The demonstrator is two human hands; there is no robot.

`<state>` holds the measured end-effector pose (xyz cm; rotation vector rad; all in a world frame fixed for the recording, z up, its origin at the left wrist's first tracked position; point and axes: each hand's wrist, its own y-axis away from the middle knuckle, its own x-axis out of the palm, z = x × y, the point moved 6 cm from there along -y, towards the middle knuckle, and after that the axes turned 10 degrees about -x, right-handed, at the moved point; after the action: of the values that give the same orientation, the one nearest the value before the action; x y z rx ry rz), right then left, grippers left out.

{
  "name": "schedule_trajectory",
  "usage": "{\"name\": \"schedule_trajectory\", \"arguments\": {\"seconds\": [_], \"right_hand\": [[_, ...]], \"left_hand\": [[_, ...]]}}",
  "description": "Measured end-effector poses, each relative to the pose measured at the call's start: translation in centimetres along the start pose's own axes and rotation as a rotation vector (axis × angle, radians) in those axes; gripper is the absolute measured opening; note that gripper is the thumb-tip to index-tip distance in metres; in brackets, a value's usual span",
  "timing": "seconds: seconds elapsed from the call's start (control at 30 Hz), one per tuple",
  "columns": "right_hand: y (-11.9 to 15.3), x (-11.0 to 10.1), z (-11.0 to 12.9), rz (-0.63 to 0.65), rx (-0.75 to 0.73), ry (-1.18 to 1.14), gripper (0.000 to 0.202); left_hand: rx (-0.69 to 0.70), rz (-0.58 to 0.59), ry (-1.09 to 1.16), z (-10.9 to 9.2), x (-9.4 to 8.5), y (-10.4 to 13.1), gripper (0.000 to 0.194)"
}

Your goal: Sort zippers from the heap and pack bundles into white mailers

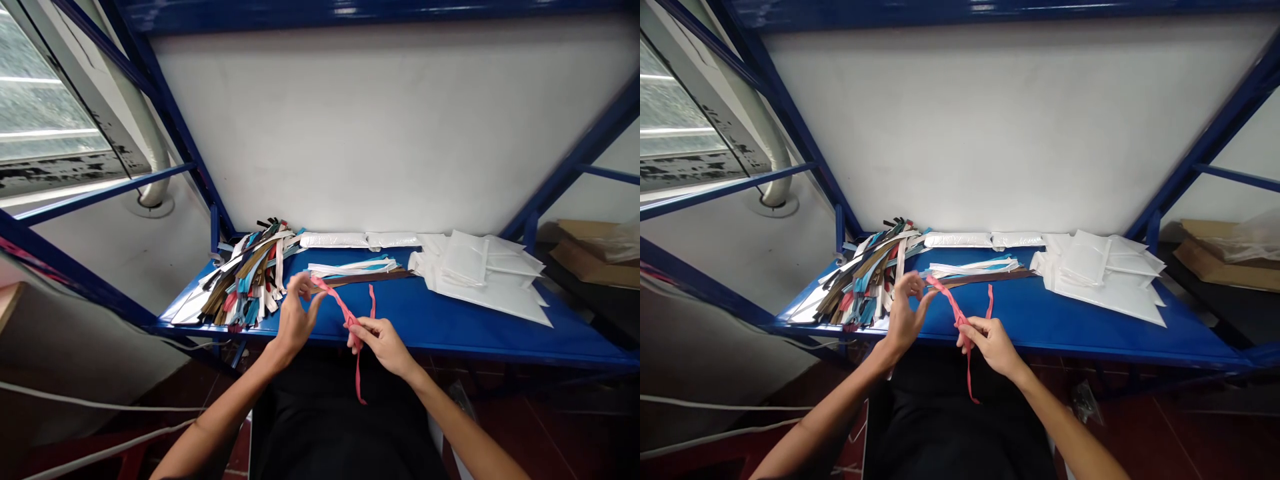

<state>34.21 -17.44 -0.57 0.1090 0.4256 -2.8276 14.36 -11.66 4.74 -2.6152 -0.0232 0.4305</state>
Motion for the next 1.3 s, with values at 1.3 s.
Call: {"name": "schedule_trajectory", "arguments": {"seconds": [1.3], "right_hand": [[0.8,0.0,1.8,-0.097,-0.063,0.337,0.041]], "left_hand": [[0.121,0.546,-0.019,-2.2,4.9,3.0,0.037]]}}
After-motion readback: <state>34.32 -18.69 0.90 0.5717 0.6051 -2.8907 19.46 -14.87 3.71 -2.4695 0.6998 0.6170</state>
